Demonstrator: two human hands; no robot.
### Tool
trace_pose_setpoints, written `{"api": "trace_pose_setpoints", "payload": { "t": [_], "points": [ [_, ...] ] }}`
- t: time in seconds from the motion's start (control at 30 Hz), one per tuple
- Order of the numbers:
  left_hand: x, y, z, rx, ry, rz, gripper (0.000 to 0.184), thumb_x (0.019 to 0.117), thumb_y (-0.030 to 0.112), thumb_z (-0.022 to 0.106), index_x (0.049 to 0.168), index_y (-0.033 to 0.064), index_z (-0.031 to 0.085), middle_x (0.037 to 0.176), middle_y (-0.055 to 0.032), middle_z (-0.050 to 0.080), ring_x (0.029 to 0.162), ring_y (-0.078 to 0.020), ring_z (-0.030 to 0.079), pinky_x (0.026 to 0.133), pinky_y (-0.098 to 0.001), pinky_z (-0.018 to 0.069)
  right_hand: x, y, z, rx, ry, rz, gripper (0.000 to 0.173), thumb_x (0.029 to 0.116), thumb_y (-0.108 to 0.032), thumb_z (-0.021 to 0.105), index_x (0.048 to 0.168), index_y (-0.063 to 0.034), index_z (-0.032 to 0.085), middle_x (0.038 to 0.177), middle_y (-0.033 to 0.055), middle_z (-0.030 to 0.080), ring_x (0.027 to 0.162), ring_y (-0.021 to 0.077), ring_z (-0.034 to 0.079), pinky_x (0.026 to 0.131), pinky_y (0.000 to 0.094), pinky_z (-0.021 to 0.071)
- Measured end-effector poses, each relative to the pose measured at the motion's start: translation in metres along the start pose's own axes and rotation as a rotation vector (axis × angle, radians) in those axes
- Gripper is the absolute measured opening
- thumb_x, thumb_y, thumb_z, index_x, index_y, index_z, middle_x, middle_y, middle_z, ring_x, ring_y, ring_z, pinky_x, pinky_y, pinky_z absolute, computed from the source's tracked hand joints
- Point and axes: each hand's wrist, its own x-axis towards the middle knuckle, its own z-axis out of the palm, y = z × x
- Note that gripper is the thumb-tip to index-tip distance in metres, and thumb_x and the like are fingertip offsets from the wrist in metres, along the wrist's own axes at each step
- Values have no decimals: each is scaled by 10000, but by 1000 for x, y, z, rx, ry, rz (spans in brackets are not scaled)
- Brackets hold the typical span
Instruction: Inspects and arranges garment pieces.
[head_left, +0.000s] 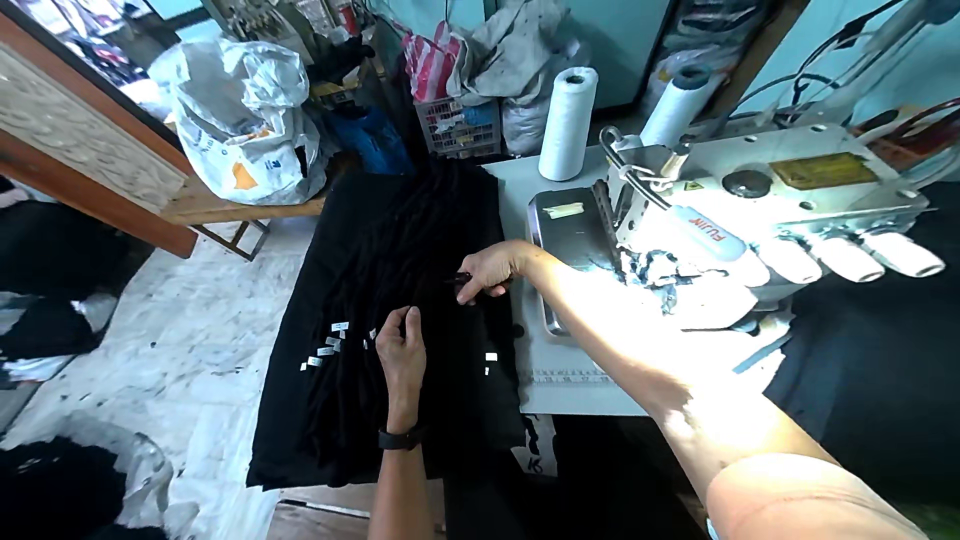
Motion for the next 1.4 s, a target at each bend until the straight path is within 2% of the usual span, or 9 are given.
{"api": "trace_pose_setpoints", "payload": {
  "t": [0.17, 0.3, 0.4, 0.6, 0.73, 0.97, 1.2, 1.33, 1.4],
  "points": [
    [0, 0, 3, 68, -14, 0, 196, 1033, 135, 584, 1040, -28, 691, 768, -19, 627, 608, 21, 545, 573, -154, 455, -7, 5, -2, 179, -45, -247, 162, 1023, -161, 607, 998, -14, 670, 495, -54, 384, 366, 4, 298, 379, 165, 261],
    [-24, 10, 7, 219, 55, 353, 223, 948, 53, 633, 1091, -117, 657, 1116, -256, 670, 1073, -294, 664, 951, -386, 539, -4, 9, -6, 511, -48, -550, 196, 1010, -73, 539, 1145, 1, 660, 508, -83, 440, 362, -30, 350, 374, 130, 331],
    [-66, 35, 26, 212, 5, 587, 151, 925, 41, 617, 964, -82, 696, 1100, -245, 696, 1092, -286, 684, 964, -322, 547, 1, 7, -5, 568, -63, -594, 240, 1012, -100, 552, 1219, -5, 627, 514, -81, 455, 368, -23, 385, 385, 127, 364],
    [-37, 14, 31, 278, -290, 76, 362, 1039, 126, 546, 1311, -109, 591, 1409, -296, 556, 1299, -375, 577, 1097, -462, 464, -6, 2, -7, 550, 136, -502, 203, 1036, -131, 576, 1200, -27, 636, 718, -32, 619, 401, -22, 394, 396, 140, 377],
    [-19, 11, 10, 212, -230, 22, 278, 1027, 141, 597, 1168, -87, 669, 1129, -234, 700, 1050, -273, 688, 942, -418, 543, -2, 3, -23, 801, 615, -303, 238, 1054, -181, 554, 1245, -42, 589, 860, 8, 710, 442, -15, 398, 423, 157, 348],
    [-31, 15, 20, 329, -437, -11, 230, 985, 140, 647, 1041, -77, 701, 1380, -245, 579, 1232, -294, 605, 1028, -398, 494, 3, 2, -24, 789, 651, -159, 143, 1035, -174, 599, 1121, -60, 608, 738, -5, 667, 418, 1, 403, 399, 156, 330],
    [-1, 17, -19, -97, -139, -149, 89, 1042, 53, 520, 1003, -7, 573, 822, 25, 571, 706, 24, 553, 662, -163, 480, 2, 4, -28, 802, 684, -156, 123, 1040, -161, 587, 1104, -58, 604, 731, -5, 661, 418, 2, 405, 398, 154, 321],
    [-15, 12, -2, 246, -185, 30, 189, 1033, 37, 531, 1166, -92, 570, 915, -163, 645, 746, -164, 621, 692, -327, 530, 0, 4, -30, 857, 739, -148, 167, 1046, -155, 568, 1172, -49, 598, 753, 8, 653, 426, 8, 403, 401, 158, 327],
    [-23, 10, 2, 317, -226, 148, 245, 998, -63, 452, 1062, -72, 689, 992, -214, 682, 808, -239, 654, 733, -370, 540, 0, 5, -31, 870, 757, -151, 175, 1044, -151, 565, 1183, -49, 595, 760, 12, 656, 433, 11, 411, 406, 161, 329]
  ]
}}
